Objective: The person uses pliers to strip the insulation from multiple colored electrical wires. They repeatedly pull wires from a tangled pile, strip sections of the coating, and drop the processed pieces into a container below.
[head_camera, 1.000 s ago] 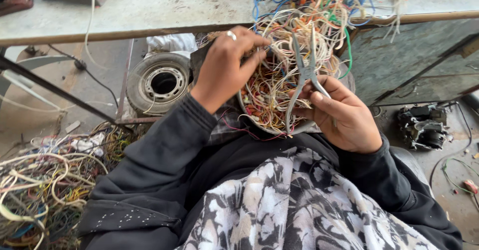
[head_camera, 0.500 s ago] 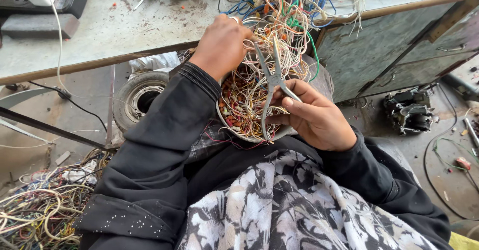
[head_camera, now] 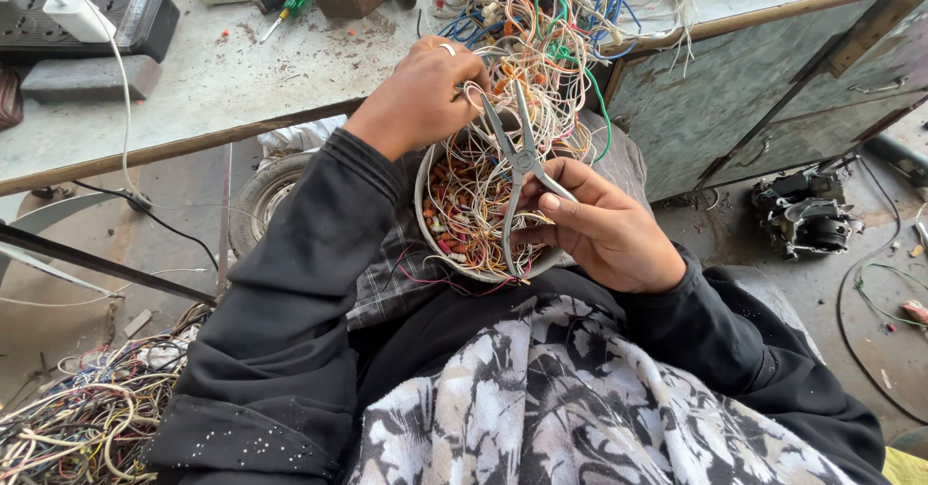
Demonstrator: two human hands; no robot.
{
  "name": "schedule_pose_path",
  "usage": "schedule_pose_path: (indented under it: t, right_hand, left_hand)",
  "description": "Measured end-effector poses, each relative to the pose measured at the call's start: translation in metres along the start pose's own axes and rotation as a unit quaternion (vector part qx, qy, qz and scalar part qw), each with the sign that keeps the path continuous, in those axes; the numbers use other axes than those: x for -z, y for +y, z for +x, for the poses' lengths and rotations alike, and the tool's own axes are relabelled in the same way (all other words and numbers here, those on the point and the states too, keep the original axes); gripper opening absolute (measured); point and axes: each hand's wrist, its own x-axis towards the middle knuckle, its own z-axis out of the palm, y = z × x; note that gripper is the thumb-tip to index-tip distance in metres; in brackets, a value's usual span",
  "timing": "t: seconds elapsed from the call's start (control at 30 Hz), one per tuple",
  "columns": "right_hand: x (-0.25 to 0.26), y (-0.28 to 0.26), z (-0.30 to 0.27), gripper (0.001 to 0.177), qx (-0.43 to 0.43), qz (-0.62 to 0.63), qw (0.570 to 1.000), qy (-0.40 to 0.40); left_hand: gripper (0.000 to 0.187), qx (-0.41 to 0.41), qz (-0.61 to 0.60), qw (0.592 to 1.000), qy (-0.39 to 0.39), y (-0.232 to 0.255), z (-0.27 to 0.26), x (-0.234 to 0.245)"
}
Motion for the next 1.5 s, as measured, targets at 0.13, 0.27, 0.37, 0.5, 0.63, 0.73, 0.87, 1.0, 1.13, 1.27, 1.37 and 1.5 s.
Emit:
schedule_pose_path:
  t: [0.13,0.27,0.37,0.5,0.63,0.73,0.87,1.0,1.13,1.27,1.37,1.5]
  right_hand:
    - [0.000,0.001,0.001,0.026,0.001,0.004,1.000,-0.004]
    - [0.001,0.001,0.001,0.024,0.002,0.008,1.000,-0.007]
    - [0.001,0.003,0.002,0.024,0.002,0.006,1.000,-0.009]
    - [0.001,0.005,0.003,0.021,-0.001,0.008,1.000,-0.024]
    - [0.002,0.005,0.003,0.020,-0.001,0.009,1.000,-0.025]
    - [0.003,0.006,0.003,0.021,-0.001,0.008,1.000,-0.022]
    - [0.001,0.007,0.003,0.022,-0.003,-0.005,1.000,-0.010]
    - [-0.004,0.007,0.005,0.025,-0.011,-0.007,1.000,-0.001]
    - [-0.009,0.012,0.008,0.031,-0.026,-0.019,0.999,-0.012]
    - [-0.013,0.017,0.009,0.038,-0.050,-0.036,0.998,-0.025]
    - [-0.016,0.019,0.007,0.040,-0.052,-0.047,0.997,-0.029]
    - [-0.016,0.018,0.004,0.040,-0.066,-0.055,0.996,-0.024]
  left_hand:
    - [0.015,0.026,-0.013,1.000,0.005,0.014,-0.007,-0.001]
    - [0.018,0.028,-0.061,0.997,0.049,0.029,-0.020,0.005]
    - [0.027,0.022,-0.004,0.995,0.100,0.039,-0.028,0.005]
    - [0.025,0.028,0.062,0.983,0.170,0.046,-0.035,0.002]
    - [0.022,0.032,0.060,0.985,0.160,0.049,-0.037,-0.001]
    - [0.024,0.044,0.057,0.986,0.152,0.052,-0.039,-0.001]
    - [0.024,0.061,0.077,0.985,0.140,0.060,-0.034,0.005]
    - [0.014,0.046,0.057,0.977,0.202,0.071,-0.034,0.024]
    - [0.010,0.081,-0.055,0.969,0.225,0.089,-0.042,0.046]
    - [0.012,0.090,-0.180,0.957,0.209,0.108,-0.054,0.066]
    - [0.013,0.081,-0.167,0.964,0.193,0.121,-0.063,0.071]
    - [0.014,0.133,-0.227,0.944,0.199,0.129,-0.072,0.068]
